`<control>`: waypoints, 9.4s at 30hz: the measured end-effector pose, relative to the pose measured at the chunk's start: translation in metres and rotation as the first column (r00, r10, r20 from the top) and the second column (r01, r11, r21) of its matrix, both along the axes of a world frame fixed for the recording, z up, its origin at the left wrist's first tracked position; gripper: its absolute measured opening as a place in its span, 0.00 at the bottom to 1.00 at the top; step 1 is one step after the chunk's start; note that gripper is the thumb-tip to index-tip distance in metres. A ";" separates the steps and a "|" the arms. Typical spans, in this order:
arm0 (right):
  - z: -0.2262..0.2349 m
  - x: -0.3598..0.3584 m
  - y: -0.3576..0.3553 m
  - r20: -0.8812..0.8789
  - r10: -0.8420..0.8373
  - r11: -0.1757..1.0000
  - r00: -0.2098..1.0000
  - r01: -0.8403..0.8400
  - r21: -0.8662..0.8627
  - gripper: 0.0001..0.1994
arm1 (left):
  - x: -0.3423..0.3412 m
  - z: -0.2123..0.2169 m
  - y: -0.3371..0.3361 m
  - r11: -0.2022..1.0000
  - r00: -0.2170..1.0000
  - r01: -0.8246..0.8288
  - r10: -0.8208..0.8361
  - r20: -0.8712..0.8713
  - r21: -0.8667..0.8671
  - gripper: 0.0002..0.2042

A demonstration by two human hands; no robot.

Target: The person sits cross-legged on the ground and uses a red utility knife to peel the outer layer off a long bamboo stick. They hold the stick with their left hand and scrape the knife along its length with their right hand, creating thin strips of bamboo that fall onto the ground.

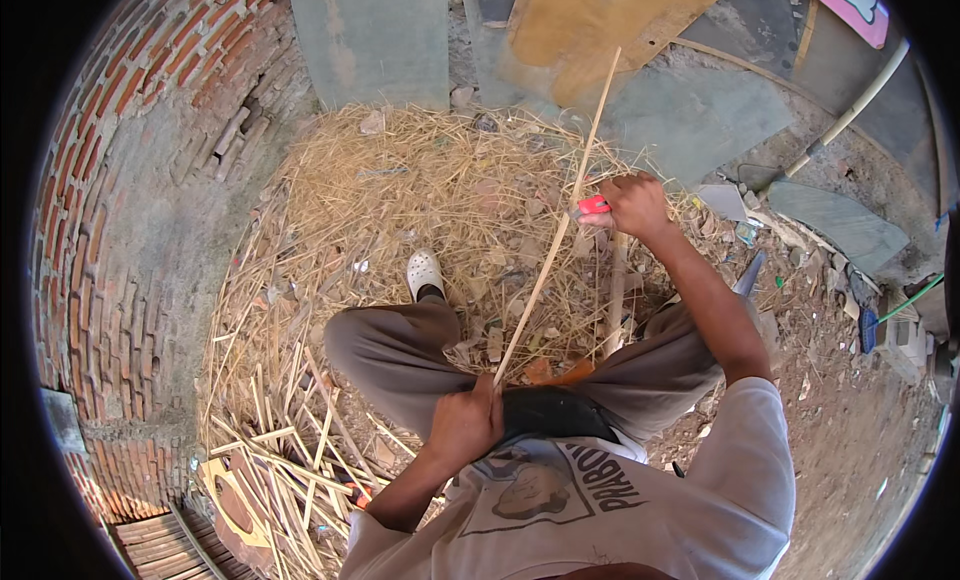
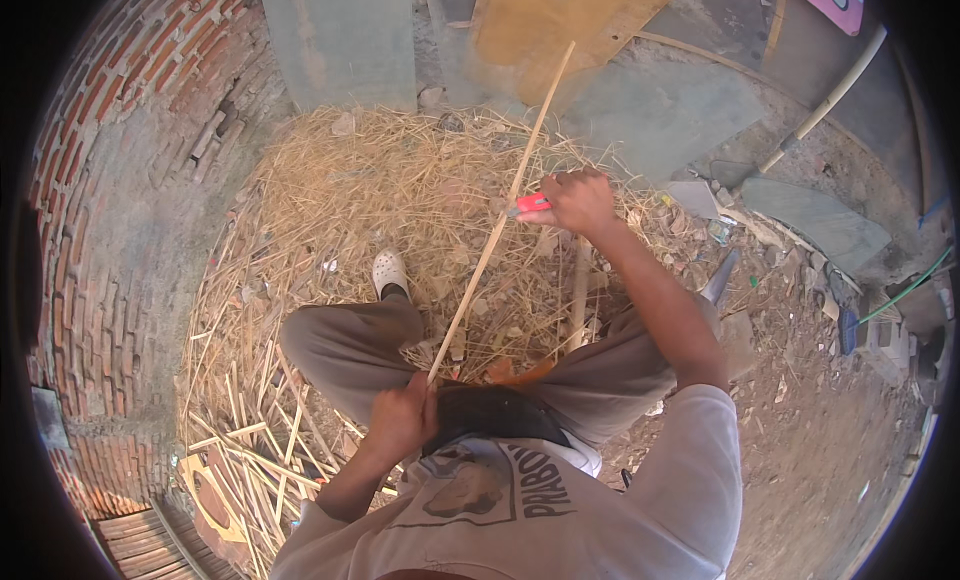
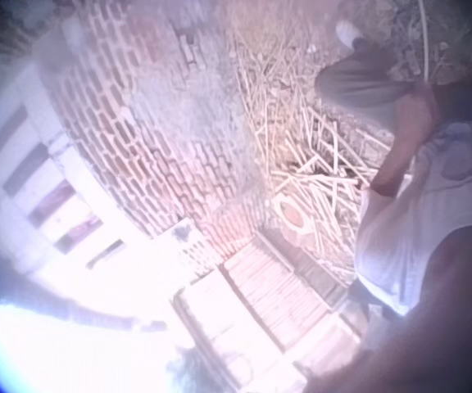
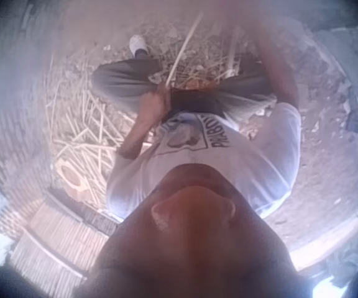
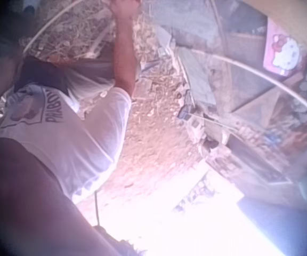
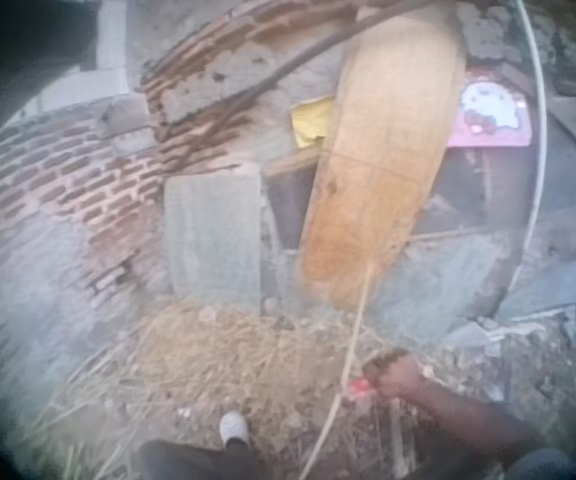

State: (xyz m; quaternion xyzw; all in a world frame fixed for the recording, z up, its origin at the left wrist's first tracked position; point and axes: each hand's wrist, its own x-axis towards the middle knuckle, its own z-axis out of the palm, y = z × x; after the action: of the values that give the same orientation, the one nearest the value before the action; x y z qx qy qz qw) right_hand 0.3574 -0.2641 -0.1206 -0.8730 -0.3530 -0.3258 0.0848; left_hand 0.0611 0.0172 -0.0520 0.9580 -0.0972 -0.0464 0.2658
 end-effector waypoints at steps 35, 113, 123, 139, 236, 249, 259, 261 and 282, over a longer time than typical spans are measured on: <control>0.020 -0.040 0.043 -0.466 0.406 0.563 0.786 0.186 0.805 0.14 | 0.006 -0.021 -0.043 0.968 0.990 -0.141 0.135 -0.046 -0.206 0.06; 0.057 -0.076 0.048 -0.449 0.103 0.989 0.888 -0.042 0.143 0.27 | 0.057 -0.006 -0.056 0.740 0.946 -0.299 0.311 -0.087 -0.603 0.15; 0.054 -0.066 0.046 -0.434 0.014 0.994 0.901 0.036 0.108 0.28 | 0.059 0.001 -0.052 0.875 0.960 -0.196 0.263 0.096 -0.442 0.17; 0.030 -0.015 0.014 -0.189 -0.126 0.975 0.974 0.157 0.160 0.30 | 0.020 0.005 -0.048 0.886 0.981 -0.183 0.195 -0.017 -0.426 0.17; 0.047 -0.013 -0.004 -0.156 -0.186 0.954 0.970 0.216 0.207 0.28 | 0.013 0.029 -0.039 -0.172 0.630 -0.716 -0.578 -0.519 -0.677 0.14; 0.018 0.072 -0.110 -0.704 -0.580 0.431 0.410 0.888 0.162 0.40 | -0.026 0.046 0.001 -0.040 0.590 -0.744 -0.508 -0.628 -0.667 0.13; 0.061 -0.041 0.014 -0.340 -0.020 0.917 0.940 0.153 0.369 0.27 | 0.011 0.033 -0.016 -0.150 0.684 -0.684 -0.473 -0.556 -0.714 0.14; 0.062 -0.042 0.020 -0.264 0.007 0.922 0.964 0.096 0.375 0.26 | 0.014 0.035 -0.020 -0.120 0.663 -0.699 -0.476 -0.577 -0.704 0.14; 0.023 0.086 -0.051 -0.682 -0.507 0.535 0.527 0.813 0.230 0.40 | -0.034 0.069 0.011 0.134 0.617 -0.695 -0.394 -0.682 -0.706 0.13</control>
State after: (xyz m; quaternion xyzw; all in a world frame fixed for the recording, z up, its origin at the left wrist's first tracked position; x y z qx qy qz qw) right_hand 0.4436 -0.3149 -0.0973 -0.9331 0.1668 -0.1559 0.2779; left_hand 0.0273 0.0282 0.0174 0.4186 0.1367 -0.3372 0.8321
